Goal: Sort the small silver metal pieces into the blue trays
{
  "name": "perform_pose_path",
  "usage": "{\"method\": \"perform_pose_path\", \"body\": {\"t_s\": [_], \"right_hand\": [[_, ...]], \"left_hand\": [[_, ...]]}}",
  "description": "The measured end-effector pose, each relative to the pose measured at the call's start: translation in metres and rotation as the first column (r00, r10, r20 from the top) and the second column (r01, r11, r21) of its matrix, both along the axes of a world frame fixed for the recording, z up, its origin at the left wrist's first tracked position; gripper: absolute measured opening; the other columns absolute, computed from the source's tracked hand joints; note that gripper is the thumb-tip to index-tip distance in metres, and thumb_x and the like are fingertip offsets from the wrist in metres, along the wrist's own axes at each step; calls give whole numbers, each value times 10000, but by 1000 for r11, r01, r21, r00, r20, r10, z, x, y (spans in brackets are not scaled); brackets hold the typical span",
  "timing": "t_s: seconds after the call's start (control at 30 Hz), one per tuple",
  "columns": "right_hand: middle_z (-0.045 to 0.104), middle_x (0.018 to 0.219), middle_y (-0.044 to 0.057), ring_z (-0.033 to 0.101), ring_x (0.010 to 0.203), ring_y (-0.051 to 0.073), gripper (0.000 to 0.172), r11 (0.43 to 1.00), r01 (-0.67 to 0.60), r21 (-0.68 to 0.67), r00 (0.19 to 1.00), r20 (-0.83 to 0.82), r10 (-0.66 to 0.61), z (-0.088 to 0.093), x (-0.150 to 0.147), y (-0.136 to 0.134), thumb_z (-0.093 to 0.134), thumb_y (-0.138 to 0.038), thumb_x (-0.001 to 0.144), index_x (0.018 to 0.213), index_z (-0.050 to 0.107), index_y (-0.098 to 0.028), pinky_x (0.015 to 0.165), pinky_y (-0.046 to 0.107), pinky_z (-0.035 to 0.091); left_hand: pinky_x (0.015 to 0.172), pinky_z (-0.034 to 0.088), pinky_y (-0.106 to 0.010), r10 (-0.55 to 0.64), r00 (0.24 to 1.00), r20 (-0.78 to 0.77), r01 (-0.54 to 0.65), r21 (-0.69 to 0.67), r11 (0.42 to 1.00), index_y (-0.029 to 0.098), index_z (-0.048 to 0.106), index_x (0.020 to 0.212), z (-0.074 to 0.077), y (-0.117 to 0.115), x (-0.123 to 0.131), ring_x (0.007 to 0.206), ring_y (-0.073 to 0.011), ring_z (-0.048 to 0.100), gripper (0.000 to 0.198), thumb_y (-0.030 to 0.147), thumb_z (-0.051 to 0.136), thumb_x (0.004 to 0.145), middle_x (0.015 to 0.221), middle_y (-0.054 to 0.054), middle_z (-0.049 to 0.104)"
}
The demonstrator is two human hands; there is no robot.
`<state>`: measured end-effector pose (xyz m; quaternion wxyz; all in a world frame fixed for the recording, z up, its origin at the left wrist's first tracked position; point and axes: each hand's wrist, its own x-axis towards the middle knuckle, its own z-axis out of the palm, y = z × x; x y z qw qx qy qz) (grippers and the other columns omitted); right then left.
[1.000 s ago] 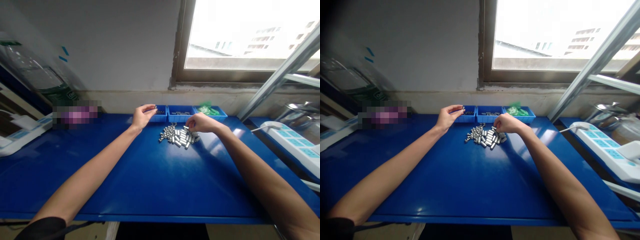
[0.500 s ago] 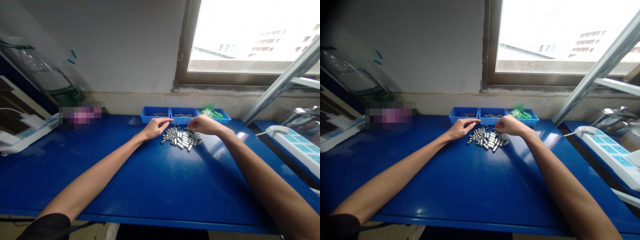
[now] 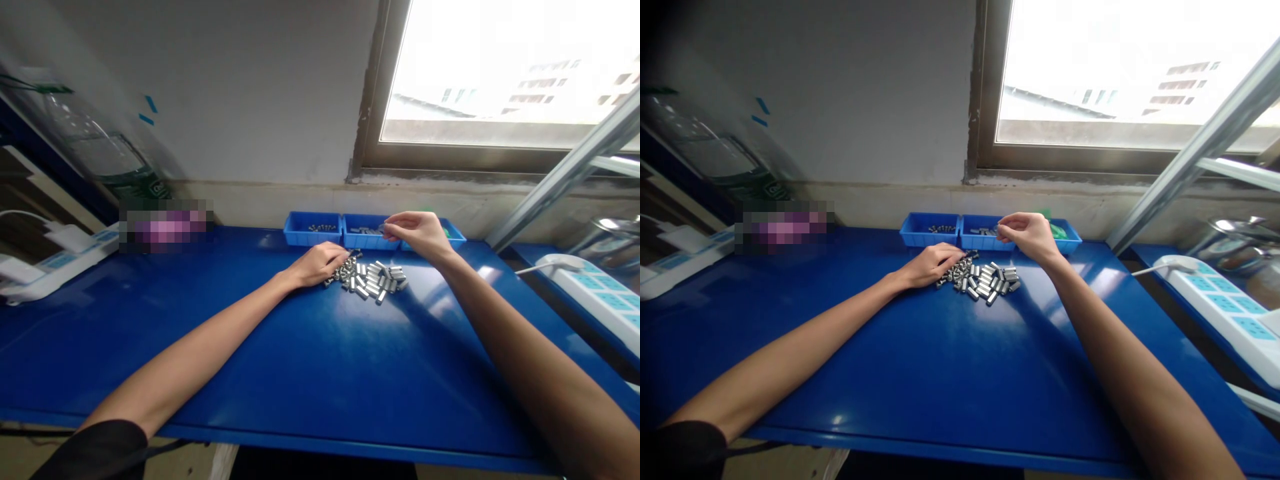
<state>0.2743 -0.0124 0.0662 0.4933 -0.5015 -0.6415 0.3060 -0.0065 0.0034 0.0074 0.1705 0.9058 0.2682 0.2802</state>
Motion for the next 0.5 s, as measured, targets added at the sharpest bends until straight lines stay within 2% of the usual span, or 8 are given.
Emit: {"method": "perform_pose_path", "body": {"t_s": [0.1, 0.17, 0.27, 0.33, 0.4, 0.5], "right_hand": [[811, 811, 102, 784, 719, 215, 358, 999, 38, -16, 999, 5, -38, -2, -2, 1, 862, -403, 757, 979, 793, -130, 692, 306, 660], [811, 822, 99, 782, 731, 208, 342, 999, 22, -34, 999, 34, -21, 0, -4, 0, 831, -385, 789, 1020, 789, -135, 689, 296, 650], [800, 787, 78, 767, 703, 199, 278, 997, -54, -48, 992, 115, 59, 5, -7, -4, 762, -359, 844, 1023, 789, -148, 649, 285, 628], [803, 799, 66, 764, 707, 200, 209, 990, -115, -84, 963, 235, 132, 9, -9, -6, 704, -302, 867, 990, 800, -164, 652, 284, 617], [818, 857, 56, 774, 775, 212, 185, 981, -161, -109, 886, 421, 192, 11, -12, -9, 663, -218, 855, 950, 818, -185, 712, 284, 609], [829, 954, 54, 778, 897, 237, 294, 979, -185, -82, 702, 687, 190, 7, -21, -13, 625, -116, 818, 1003, 837, -202, 833, 289, 582]], "left_hand": [[1028, 534, -364, 77, 995, 61, -77, -2, 997, 156, 783, 1048, -3, 0, 0, 1113, -239, 710, 444, 430, 434, 1080, 1132, -109, 782], [1007, 541, -361, 112, 989, 92, -112, 2, 994, 163, 787, 957, -3, -1, 0, 1064, -235, 723, 440, 416, 447, 1076, 1075, -103, 789], [998, 543, -362, 143, 983, 114, -145, 4, 989, 164, 787, 919, -2, -2, 1, 1041, -231, 729, 429, 394, 459, 1072, 1058, -98, 791], [993, 549, -365, 157, 980, 120, -158, 4, 987, 163, 791, 944, -1, -3, 1, 1040, -233, 734, 402, 380, 474, 1064, 1073, -97, 793], [1006, 554, -371, 168, 977, 129, -171, 9, 985, 163, 793, 1008, -1, -3, 2, 1061, -238, 737, 347, 358, 508, 1044, 1107, -97, 794], [1056, 549, -383, 176, 974, 141, -181, 20, 983, 153, 778, 1142, -2, -3, 2, 1131, -245, 729, 305, 302, 547, 1008, 1195, -100, 780]]}}
